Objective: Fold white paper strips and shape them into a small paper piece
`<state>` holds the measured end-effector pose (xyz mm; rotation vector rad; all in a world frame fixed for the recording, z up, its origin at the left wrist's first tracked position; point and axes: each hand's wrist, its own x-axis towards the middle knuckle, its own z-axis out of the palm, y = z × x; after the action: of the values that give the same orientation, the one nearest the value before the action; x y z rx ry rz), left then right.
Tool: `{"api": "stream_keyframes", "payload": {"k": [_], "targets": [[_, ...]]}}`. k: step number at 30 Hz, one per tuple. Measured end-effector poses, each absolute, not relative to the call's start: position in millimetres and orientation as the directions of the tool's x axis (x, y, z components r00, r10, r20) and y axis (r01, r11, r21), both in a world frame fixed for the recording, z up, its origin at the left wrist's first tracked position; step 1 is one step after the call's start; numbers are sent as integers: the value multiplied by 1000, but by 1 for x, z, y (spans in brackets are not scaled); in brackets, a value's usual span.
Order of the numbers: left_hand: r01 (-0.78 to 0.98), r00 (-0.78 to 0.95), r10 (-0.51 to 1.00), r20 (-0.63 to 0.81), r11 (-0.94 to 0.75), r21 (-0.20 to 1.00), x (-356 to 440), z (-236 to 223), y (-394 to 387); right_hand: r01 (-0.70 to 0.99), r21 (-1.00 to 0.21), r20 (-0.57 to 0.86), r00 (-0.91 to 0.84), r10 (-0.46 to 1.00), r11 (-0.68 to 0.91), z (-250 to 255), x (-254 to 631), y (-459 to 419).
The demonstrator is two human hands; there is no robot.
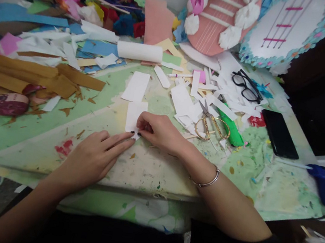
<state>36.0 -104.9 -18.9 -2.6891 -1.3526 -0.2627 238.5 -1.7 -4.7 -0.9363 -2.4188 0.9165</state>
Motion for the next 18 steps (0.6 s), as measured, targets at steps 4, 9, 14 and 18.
{"api": "stream_keyframes", "payload": {"k": [4,9,14,18], "targets": [[808,578,787,215,-588,-22,36,-20,-105,448,-696,114,-703,703,561,-4,239,-2],[812,570,788,231,-584,-13,36,-20,-105,458,-694,104,-699,707,555,-4,238,-2],[812,568,791,229,-583,0,36,-19,-105,459,-706,88,-699,710,539,-2,236,-3],[810,569,789,232,-587,8,36,-19,-105,463,-707,72,-705,706,534,-1,235,-4]]}}
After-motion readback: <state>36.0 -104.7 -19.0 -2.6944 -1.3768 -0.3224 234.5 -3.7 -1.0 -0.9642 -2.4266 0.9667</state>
